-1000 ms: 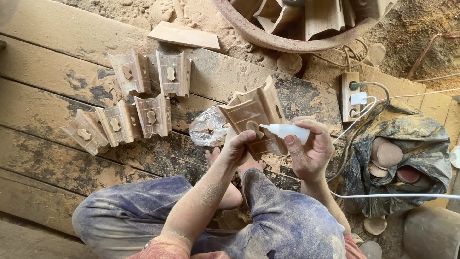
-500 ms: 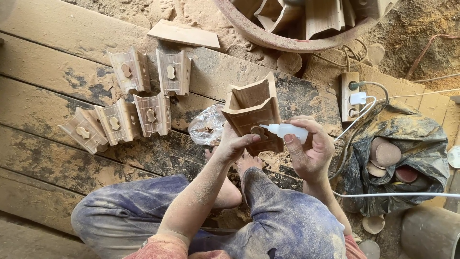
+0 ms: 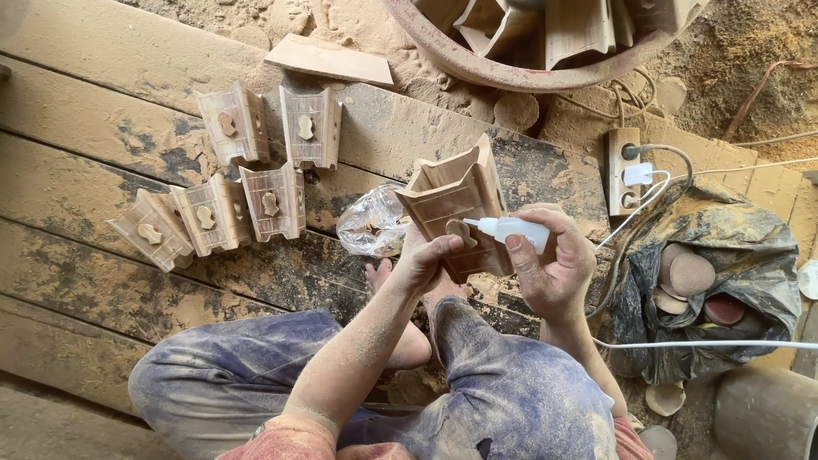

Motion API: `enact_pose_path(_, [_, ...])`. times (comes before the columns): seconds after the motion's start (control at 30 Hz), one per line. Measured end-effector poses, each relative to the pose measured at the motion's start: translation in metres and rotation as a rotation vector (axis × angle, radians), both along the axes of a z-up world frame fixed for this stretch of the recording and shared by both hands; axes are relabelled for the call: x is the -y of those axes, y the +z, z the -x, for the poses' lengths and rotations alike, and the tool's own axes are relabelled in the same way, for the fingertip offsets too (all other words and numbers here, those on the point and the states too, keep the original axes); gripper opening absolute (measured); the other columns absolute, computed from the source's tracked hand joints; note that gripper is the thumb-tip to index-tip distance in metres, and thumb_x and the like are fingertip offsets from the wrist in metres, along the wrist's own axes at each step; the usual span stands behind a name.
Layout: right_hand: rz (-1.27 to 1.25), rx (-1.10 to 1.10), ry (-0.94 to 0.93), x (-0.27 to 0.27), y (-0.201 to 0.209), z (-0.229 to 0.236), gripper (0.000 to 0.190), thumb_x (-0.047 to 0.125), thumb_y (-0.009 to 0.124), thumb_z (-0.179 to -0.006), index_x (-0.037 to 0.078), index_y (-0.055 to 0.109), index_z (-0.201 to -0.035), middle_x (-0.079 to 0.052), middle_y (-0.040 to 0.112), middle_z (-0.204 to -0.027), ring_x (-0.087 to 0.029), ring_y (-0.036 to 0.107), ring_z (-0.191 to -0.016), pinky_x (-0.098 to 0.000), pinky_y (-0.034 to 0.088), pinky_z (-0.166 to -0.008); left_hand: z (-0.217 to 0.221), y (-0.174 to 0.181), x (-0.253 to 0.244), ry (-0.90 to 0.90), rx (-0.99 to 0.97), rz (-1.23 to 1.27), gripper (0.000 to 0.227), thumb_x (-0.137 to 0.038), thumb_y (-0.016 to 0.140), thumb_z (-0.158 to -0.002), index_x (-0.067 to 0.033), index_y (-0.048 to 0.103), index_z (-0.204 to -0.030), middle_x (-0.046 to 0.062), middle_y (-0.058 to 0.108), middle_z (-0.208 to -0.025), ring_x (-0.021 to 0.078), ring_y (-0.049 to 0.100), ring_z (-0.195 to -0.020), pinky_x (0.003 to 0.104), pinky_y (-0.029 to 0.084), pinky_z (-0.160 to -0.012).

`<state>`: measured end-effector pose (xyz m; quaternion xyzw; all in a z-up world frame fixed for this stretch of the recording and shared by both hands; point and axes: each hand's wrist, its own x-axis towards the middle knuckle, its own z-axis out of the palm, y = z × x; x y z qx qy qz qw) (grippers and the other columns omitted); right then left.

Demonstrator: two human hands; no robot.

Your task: The person sits on the floor and repeatedly applies glue from a small bottle to small wooden pieces, then presses them onto larger wooden components. The person handles the pieces one at a time, placing finished items aside.

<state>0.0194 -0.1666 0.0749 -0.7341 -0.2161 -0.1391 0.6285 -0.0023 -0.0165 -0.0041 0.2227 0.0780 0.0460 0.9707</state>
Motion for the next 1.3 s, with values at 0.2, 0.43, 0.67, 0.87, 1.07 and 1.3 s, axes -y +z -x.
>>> enact_pose_path(0.2, [0.035,-0.001,-0.003,0.002,0.001,-0.001,0.024,0.007,0.073,-0.095,-0.011,0.062,-0.107,-0.025,0.067,-0.095,-0.026,0.065,-0.087,-0.0375,0.052,-0.076,0.002,-0.068,0.018,-0.03,-0.031,0.041,0.033,0.006,0.077,-0.07,0.0039,0.064,-0.101,0.022,0.067,-0.074,0.0258,0.07,-0.062,0.034,0.059,-0.056])
enact_pose_path(0.43, [0.086,-0.02,-0.009,0.003,0.003,-0.001,0.021,0.005,0.074,-0.094,-0.009,0.063,-0.106,-0.024,0.068,-0.095,-0.025,0.066,-0.084,-0.0361,0.052,-0.074,0.002,-0.026,0.009,-0.05,-0.037,0.034,0.035,0.004,0.076,-0.072,0.0031,0.062,-0.104,0.023,0.069,-0.078,0.0279,0.072,-0.068,0.036,0.06,-0.062])
enact_pose_path(0.67, [0.074,-0.03,-0.056,0.006,-0.002,0.001,0.026,0.011,0.072,-0.096,-0.005,0.059,-0.112,-0.023,0.07,-0.097,-0.024,0.067,-0.086,-0.0359,0.052,-0.073,0.003,-0.069,0.019,-0.034,-0.049,0.051,0.041,0.003,0.077,-0.072,0.0012,0.059,-0.109,0.021,0.067,-0.079,0.0275,0.071,-0.069,0.036,0.06,-0.064])
enact_pose_path(0.87, [0.032,-0.027,-0.1,0.009,-0.011,0.0,0.028,0.015,0.07,-0.097,-0.002,0.056,-0.114,-0.022,0.069,-0.099,-0.024,0.068,-0.088,-0.0337,0.052,-0.075,0.003,-0.025,0.012,-0.035,-0.061,0.057,0.04,0.002,0.078,-0.072,-0.0018,0.061,-0.109,0.017,0.067,-0.081,0.0245,0.07,-0.071,0.037,0.061,-0.067])
enact_pose_path(1.07, [0.018,-0.003,-0.148,0.013,-0.016,0.001,0.028,0.017,0.069,-0.098,-0.001,0.055,-0.113,-0.02,0.069,-0.1,-0.022,0.068,-0.089,-0.0318,0.051,-0.077,0.004,-0.006,0.011,-0.021,-0.042,0.085,0.041,0.0,0.08,-0.072,-0.0038,0.061,-0.109,0.014,0.067,-0.083,0.0223,0.07,-0.072,0.037,0.06,-0.069])
enact_pose_path(1.3, [-0.006,-0.039,-0.159,0.012,-0.015,0.002,0.028,0.016,0.07,-0.096,-0.001,0.057,-0.114,-0.022,0.069,-0.1,-0.024,0.068,-0.088,-0.0301,0.052,-0.074,0.008,-0.023,0.016,-0.039,-0.048,0.12,0.047,-0.028,0.083,-0.077,-0.0068,0.061,-0.114,0.015,0.071,-0.093,0.024,0.073,-0.086,0.043,0.062,-0.079])
